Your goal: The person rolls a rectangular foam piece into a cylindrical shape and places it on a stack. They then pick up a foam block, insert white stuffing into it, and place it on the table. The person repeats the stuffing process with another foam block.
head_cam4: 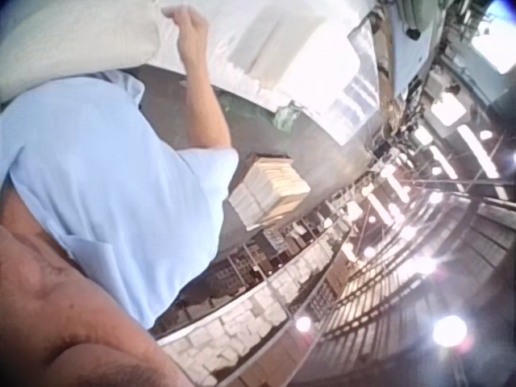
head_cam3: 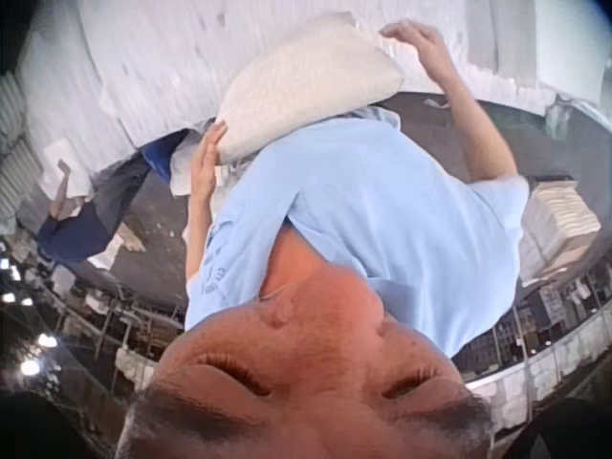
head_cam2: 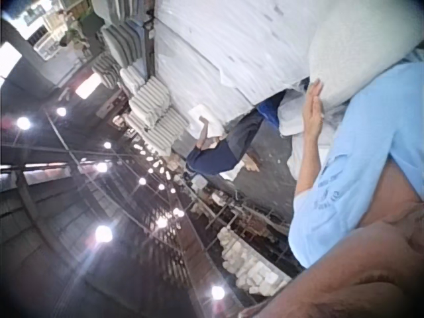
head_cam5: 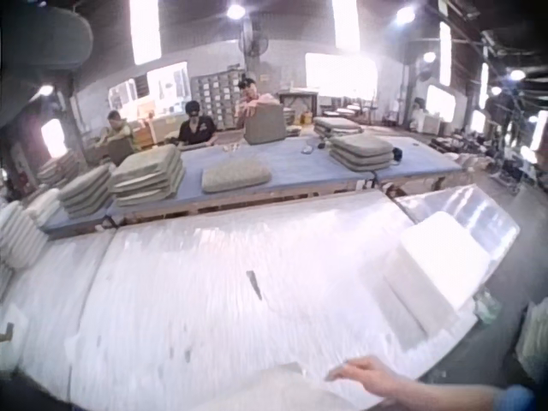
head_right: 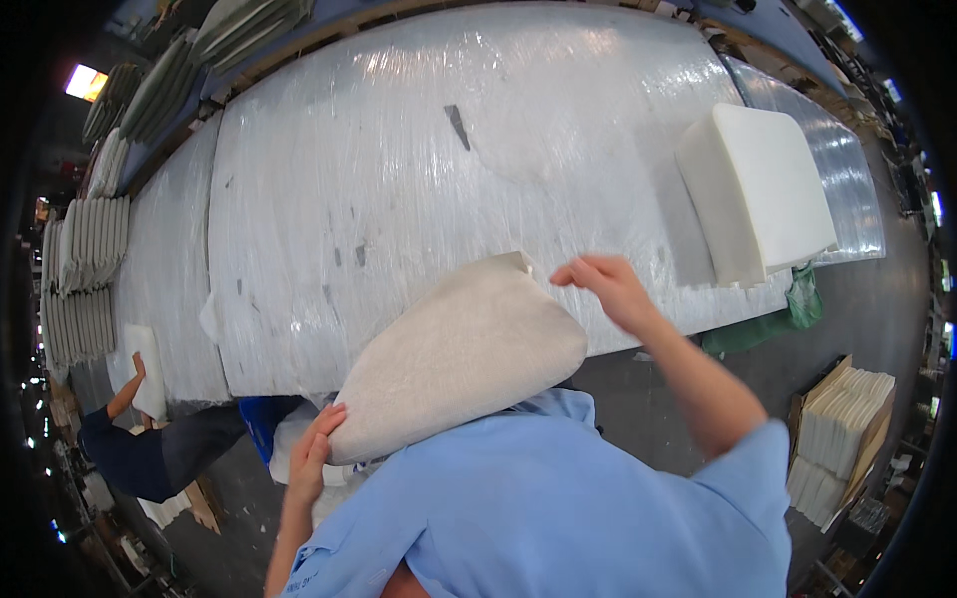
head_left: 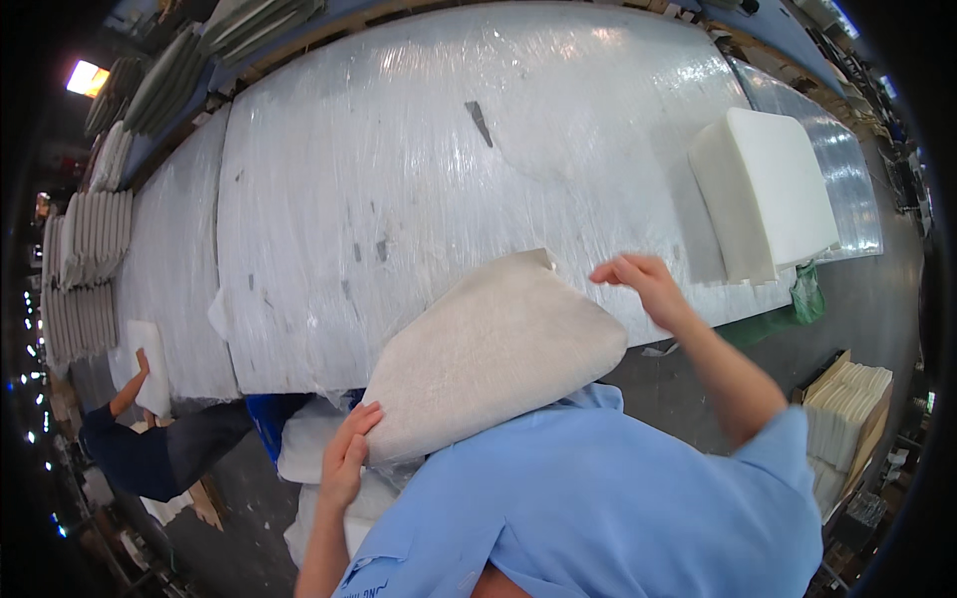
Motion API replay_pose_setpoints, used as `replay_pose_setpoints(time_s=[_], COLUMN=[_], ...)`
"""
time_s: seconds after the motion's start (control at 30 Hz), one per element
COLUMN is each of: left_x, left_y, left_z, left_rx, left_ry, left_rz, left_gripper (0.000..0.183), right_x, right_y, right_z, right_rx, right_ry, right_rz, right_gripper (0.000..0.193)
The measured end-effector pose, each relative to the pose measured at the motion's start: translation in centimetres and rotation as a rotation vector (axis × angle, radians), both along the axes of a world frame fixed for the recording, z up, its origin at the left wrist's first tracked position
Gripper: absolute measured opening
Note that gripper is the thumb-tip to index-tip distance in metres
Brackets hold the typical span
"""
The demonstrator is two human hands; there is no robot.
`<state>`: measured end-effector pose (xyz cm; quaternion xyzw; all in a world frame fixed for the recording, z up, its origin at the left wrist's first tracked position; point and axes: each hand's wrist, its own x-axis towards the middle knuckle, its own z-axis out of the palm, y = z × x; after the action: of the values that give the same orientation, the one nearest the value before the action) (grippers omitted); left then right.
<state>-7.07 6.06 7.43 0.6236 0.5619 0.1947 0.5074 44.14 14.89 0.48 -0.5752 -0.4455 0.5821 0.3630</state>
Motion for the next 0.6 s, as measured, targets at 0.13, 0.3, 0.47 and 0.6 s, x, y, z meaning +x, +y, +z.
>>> replay_pose_setpoints(time_s=[0.13, 0.3, 0.47, 0.6], left_x=[1.8, 1.5, 5.9, 9.4], left_y=[-1.1, 5.0, 9.0, 9.3], left_z=[-4.2, -3.0, 1.4, 2.2], left_rx=[0.259, 0.437, 0.942, 0.945], left_ry=[-0.128, -0.063, 0.464, 0.499], left_rz=[0.448, 0.501, -0.094, -0.233], left_gripper=[0.036, 0.03, 0.048, 0.067], right_x=[-6.0, -8.6, -8.9, -9.1], right_y=[-5.0, 0.6, 4.0, 4.3], right_z=[-0.7, 0.1, 0.3, -0.1], right_rx=[0.204, 0.258, 0.283, 0.302], right_ry=[0.252, 0.235, 0.082, 0.111], right_rz=[-0.284, -0.412, -0.422, -0.438], right_gripper=[0.066, 0.073, 0.073, 0.069])
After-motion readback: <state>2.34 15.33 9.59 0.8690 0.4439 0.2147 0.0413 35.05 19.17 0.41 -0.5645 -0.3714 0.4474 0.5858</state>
